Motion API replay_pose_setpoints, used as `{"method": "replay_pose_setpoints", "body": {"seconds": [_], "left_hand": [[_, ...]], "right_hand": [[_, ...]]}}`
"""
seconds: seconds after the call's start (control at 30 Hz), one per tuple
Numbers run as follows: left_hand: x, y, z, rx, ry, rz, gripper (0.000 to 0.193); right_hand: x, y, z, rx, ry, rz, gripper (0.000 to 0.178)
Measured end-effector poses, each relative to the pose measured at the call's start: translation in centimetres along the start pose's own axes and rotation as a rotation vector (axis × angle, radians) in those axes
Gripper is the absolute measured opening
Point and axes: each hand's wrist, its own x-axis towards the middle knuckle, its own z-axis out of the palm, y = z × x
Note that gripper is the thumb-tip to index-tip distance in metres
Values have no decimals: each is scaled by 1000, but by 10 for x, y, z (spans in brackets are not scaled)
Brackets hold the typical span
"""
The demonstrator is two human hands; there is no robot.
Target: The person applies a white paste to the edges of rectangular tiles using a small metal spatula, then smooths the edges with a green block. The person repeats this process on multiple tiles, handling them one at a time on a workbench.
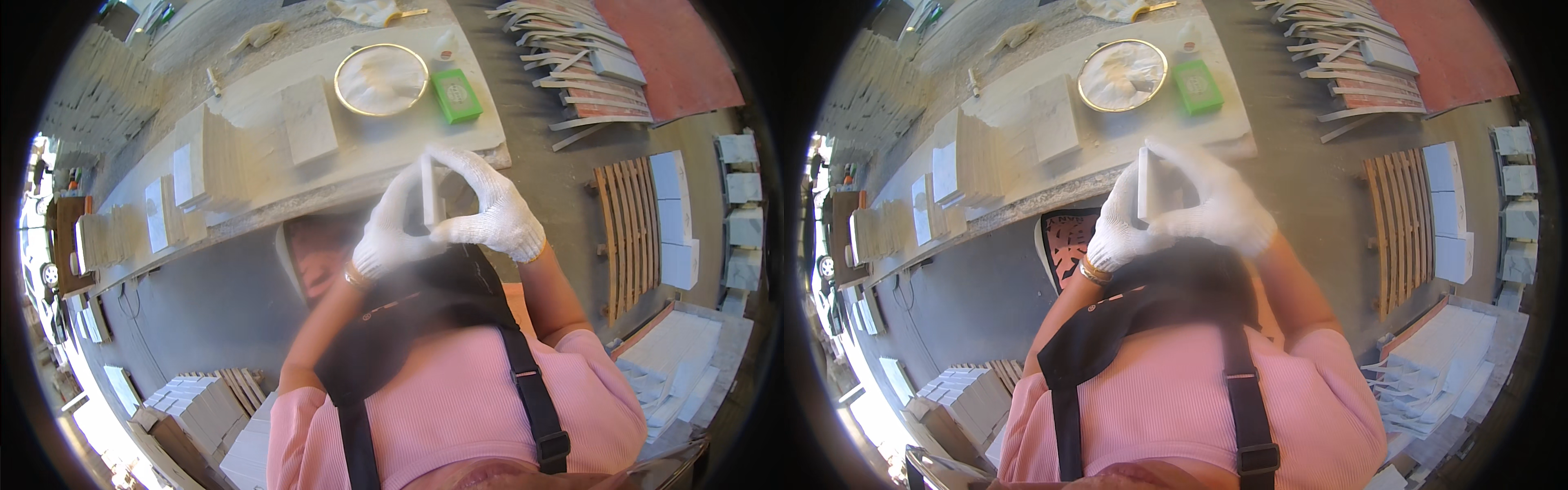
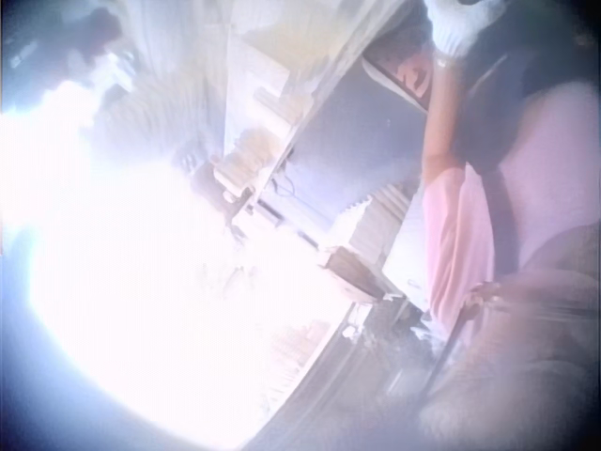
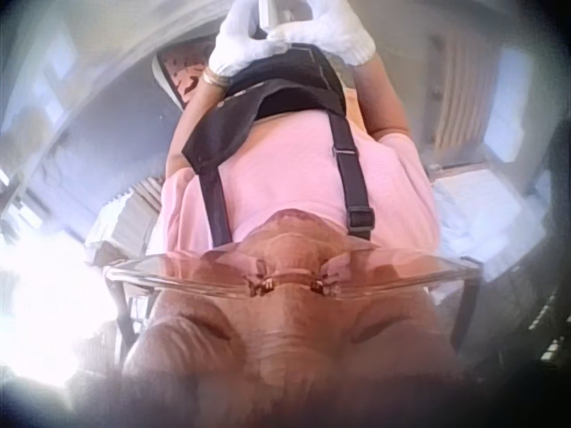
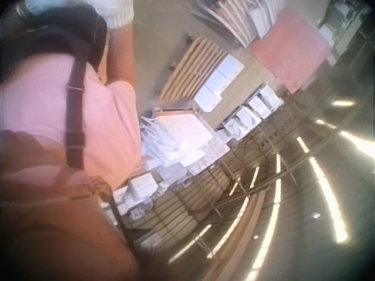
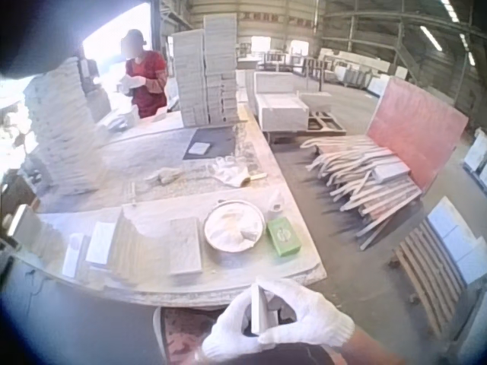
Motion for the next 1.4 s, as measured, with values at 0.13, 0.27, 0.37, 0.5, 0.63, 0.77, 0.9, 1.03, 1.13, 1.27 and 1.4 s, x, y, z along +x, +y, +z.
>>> {"method": "replay_pose_setpoints", "body": {"seconds": [0.13,0.27,0.37,0.5,0.63,0.77,0.9,1.03,1.13,1.27,1.4], "left_hand": [[-2,5,-3,-64,25,15,110],[2,9,-6,-111,-26,-10,110],[3,10,-6,-244,-40,-28,110],[1,8,-7,-84,7,-18,105],[0,7,-12,210,84,98,97],[0,14,-22,564,192,294,87],[4,26,-32,753,97,466,83],[6,40,-33,844,40,475,82],[3,51,-35,864,4,460,80],[0,57,-38,859,-23,469,79],[-2,53,-42,837,-1,491,80]], "right_hand": [[4,-8,3,-88,10,-13,96],[4,-11,4,-143,5,-28,95],[4,-10,5,-151,10,-33,97],[4,-7,4,-140,-3,-14,100],[1,-6,-2,33,-58,18,104],[-8,-2,-8,473,-61,180,99],[-13,5,-10,480,-122,336,77],[-14,11,-8,428,-106,387,56],[-15,13,-6,454,-51,350,49],[-17,15,-4,524,-27,359,45],[-17,16,-6,587,-42,359,44]]}}
